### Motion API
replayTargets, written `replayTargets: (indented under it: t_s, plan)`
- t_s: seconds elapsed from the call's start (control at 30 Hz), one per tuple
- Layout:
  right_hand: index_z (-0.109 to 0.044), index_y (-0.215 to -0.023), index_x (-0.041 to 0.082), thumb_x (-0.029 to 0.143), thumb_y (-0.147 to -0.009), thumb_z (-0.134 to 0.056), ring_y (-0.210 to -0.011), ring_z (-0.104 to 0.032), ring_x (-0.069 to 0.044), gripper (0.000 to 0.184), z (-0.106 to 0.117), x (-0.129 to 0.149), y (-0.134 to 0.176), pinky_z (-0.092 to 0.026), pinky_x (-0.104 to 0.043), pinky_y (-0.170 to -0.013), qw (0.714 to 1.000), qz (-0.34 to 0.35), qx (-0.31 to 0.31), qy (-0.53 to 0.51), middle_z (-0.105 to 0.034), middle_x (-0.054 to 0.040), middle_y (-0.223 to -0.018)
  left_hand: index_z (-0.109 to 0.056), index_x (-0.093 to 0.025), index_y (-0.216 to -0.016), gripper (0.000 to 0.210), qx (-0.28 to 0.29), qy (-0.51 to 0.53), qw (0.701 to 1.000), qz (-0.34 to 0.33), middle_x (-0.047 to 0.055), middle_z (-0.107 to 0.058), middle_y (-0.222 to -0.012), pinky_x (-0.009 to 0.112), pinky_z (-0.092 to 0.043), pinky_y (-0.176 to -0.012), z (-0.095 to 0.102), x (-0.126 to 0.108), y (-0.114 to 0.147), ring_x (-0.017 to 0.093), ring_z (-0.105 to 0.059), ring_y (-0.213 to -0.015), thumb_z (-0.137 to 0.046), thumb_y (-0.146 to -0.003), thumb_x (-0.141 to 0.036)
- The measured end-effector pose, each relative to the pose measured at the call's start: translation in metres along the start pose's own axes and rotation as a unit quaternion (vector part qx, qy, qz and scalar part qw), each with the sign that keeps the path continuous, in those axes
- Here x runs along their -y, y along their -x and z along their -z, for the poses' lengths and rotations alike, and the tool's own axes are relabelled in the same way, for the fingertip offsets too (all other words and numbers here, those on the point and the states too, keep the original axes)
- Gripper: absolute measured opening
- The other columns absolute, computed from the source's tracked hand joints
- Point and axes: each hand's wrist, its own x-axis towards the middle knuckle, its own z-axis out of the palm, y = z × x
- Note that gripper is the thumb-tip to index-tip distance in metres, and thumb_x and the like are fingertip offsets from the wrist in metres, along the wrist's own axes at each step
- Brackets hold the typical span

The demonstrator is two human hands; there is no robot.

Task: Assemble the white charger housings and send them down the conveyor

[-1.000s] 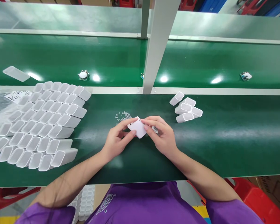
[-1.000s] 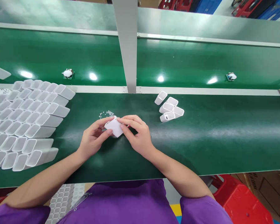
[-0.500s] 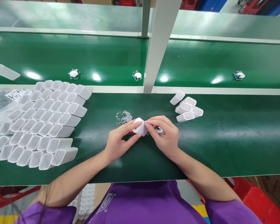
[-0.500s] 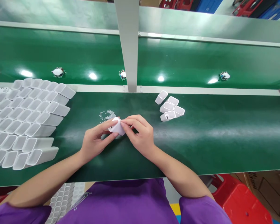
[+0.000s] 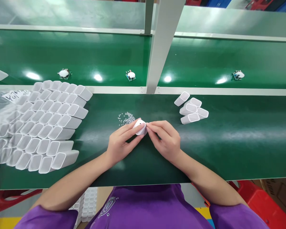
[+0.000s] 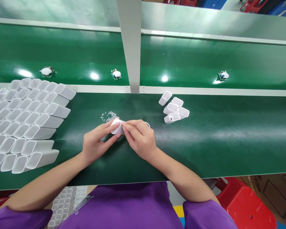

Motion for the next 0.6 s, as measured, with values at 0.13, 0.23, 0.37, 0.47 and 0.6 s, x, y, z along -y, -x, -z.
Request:
replayTargets:
  t_s: [0.13, 0.23, 0.37, 0.47, 0.6]
  plan:
    - [-0.061, -0.127, 0.024, 0.01, -0.092, -0.055, -0.101, -0.065, -0.018, 0.038, -0.008, 0.005, 0.006, -0.06, -0.032, -0.08, 0.995, -0.054, 0.04, -0.08, -0.064, -0.0095, -0.114, -0.067, -0.022, -0.117, 0.03, -0.022, 0.041, 0.996, 0.073, 0.008, -0.071, -0.122, 0.03, -0.062, -0.084, -0.002, 0.007, 0.002, 0.022, -0.07, -0.108, -0.065, -0.087, -0.019]
    - [-0.056, -0.134, 0.03, 0.013, -0.094, -0.051, -0.11, -0.062, -0.019, 0.043, -0.011, 0.01, 0.009, -0.06, -0.035, -0.085, 0.981, -0.109, 0.081, -0.136, -0.059, -0.0088, -0.121, -0.068, -0.02, -0.107, 0.019, -0.037, 0.057, 0.994, 0.09, 0.009, -0.072, -0.117, 0.03, -0.062, -0.081, -0.002, 0.012, 0.0, 0.021, -0.071, -0.107, -0.062, -0.089, -0.022]
    - [-0.054, -0.136, 0.033, 0.012, -0.096, -0.048, -0.11, -0.061, -0.019, 0.046, -0.013, 0.015, 0.011, -0.059, -0.036, -0.087, 0.973, -0.136, 0.095, -0.161, -0.056, -0.0079, -0.123, -0.068, -0.021, -0.096, 0.01, -0.056, 0.03, 0.995, 0.083, 0.006, -0.075, -0.108, 0.033, -0.061, -0.085, -0.001, 0.014, -0.004, 0.02, -0.072, -0.101, -0.064, -0.089, -0.027]
    - [-0.052, -0.139, 0.034, 0.011, -0.096, -0.046, -0.109, -0.061, -0.018, 0.048, -0.015, 0.018, 0.013, -0.059, -0.035, -0.087, 0.972, -0.133, 0.094, -0.172, -0.056, -0.008, -0.124, -0.067, -0.021, -0.091, 0.009, -0.075, 0.005, 0.995, 0.07, 0.004, -0.076, -0.103, 0.032, -0.061, -0.082, 0.0, 0.014, -0.006, 0.018, -0.073, -0.095, -0.063, -0.089, -0.029]
    - [-0.051, -0.139, 0.035, 0.011, -0.097, -0.043, -0.108, -0.061, -0.017, 0.049, -0.017, 0.02, 0.016, -0.058, -0.033, -0.086, 0.969, -0.138, 0.095, -0.184, -0.054, -0.0077, -0.124, -0.066, -0.022, -0.089, 0.008, -0.078, 0.006, 0.995, 0.055, 0.004, -0.076, -0.102, 0.032, -0.061, -0.079, 0.002, 0.014, -0.007, 0.018, -0.074, -0.093, -0.064, -0.088, -0.03]
